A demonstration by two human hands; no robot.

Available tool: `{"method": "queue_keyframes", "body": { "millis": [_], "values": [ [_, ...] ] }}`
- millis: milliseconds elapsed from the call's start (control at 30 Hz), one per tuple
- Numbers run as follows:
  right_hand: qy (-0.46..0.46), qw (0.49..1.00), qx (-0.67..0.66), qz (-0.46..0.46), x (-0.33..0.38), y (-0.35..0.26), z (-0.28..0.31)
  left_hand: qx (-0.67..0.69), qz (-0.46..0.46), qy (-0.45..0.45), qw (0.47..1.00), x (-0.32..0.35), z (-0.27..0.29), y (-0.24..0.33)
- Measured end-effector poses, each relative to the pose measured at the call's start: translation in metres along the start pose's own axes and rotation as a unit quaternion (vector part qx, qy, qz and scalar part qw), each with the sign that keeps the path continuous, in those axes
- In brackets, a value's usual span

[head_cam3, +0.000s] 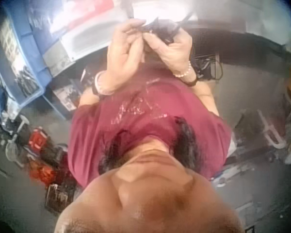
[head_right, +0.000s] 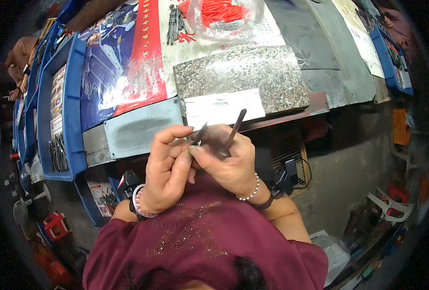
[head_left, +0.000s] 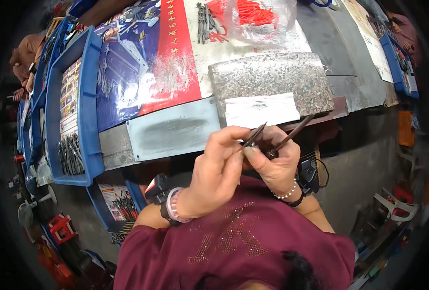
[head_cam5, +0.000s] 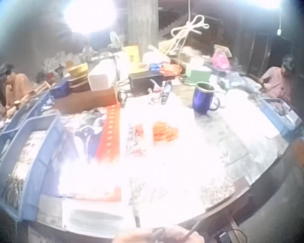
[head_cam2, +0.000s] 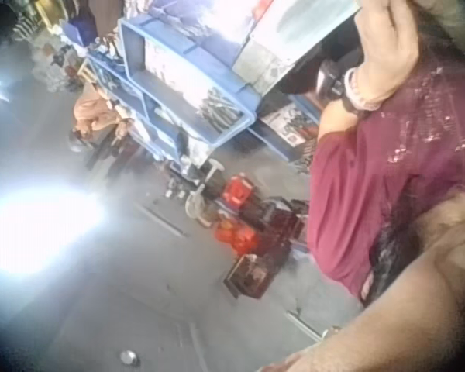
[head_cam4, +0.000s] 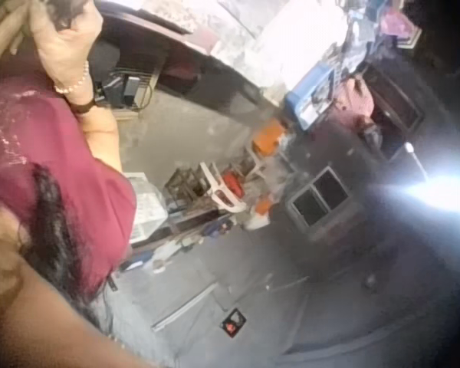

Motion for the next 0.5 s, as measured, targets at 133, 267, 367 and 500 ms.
{"method": "queue_keyframes", "body": {
  "millis": [133,267,367,500],
  "values": [
    [0.023,0.971,0.166,0.171,0.005,-0.012,-0.004,0.003,-0.013,0.019,1.000,0.001,-0.004,-0.004],
    [0.048,0.917,0.304,0.255,0.013,-0.015,-0.017,0.036,-0.039,0.040,0.998,0.006,-0.012,-0.010],
    [0.043,0.913,0.341,0.221,0.011,-0.012,-0.022,0.002,-0.045,0.068,0.997,0.005,-0.010,-0.017],
    [0.044,0.999,0.016,-0.004,0.004,0.018,-0.003,0.151,-0.029,0.046,0.987,0.007,-0.015,-0.022]
  ]
}}
Point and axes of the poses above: each hand's wrist, its own x-axis away from the middle knuckle, its own z-axis out of the back of the hand, y = z × x, the point moved 9 cm from there along -x, towards the middle knuckle, and after that the axes turned 9 degrees about -x, right-handed, at the moved point
